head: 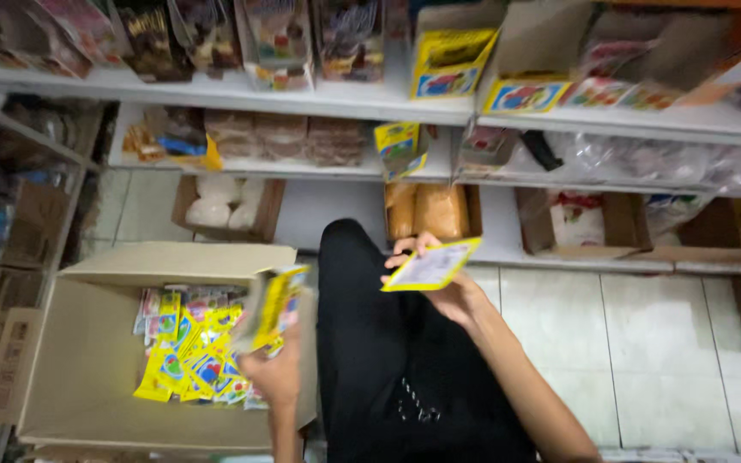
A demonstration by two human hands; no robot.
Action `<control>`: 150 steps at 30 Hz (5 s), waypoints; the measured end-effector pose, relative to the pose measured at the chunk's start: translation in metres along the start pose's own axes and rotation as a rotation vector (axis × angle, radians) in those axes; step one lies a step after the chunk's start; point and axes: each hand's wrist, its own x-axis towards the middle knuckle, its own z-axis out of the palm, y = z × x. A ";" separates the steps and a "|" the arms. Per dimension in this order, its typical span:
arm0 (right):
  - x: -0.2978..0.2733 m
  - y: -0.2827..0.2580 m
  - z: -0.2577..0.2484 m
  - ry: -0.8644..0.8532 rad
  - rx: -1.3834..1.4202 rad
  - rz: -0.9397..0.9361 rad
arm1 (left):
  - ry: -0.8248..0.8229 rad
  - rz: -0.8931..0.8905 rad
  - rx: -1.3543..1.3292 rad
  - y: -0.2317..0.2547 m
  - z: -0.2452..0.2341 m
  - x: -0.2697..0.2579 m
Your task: The person sits on a small stool in a store aisle and repeatedly takes yellow packets from a cardboard box on the floor. They place the packets onto the shelves above, arranging them in rows. The person handles the packets one by one or in small groups, moving them from the box to the shelf.
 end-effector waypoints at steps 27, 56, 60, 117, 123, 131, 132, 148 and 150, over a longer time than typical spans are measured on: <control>-0.205 -0.046 -0.014 0.597 -0.648 -0.246 | -0.697 -0.158 -0.215 0.073 0.049 -0.113; -0.171 -0.011 0.001 0.958 -0.419 -0.398 | -0.646 -0.230 -0.265 0.034 0.016 -0.090; -0.186 -0.033 0.005 0.985 -0.516 -0.495 | -0.661 -0.238 -0.278 0.035 0.016 -0.090; -0.173 -0.014 0.024 0.490 -0.388 -0.207 | -0.571 -0.328 -0.353 0.057 0.034 -0.125; -0.191 -0.008 0.026 0.538 -0.449 -0.239 | -0.551 -0.366 -0.380 0.053 0.032 -0.122; -0.231 -0.012 0.018 0.628 -0.477 -0.368 | -0.547 -0.411 -0.416 0.044 0.030 -0.126; -0.233 -0.014 0.019 0.635 -0.453 -0.394 | -0.562 -0.409 -0.426 0.045 0.032 -0.127; -0.213 -0.071 -0.058 0.797 -0.801 -0.418 | -0.752 -0.443 -0.374 0.025 0.108 -0.111; -0.207 -0.086 -0.077 0.806 -0.887 -0.355 | -0.733 -0.459 -0.359 0.019 0.123 -0.105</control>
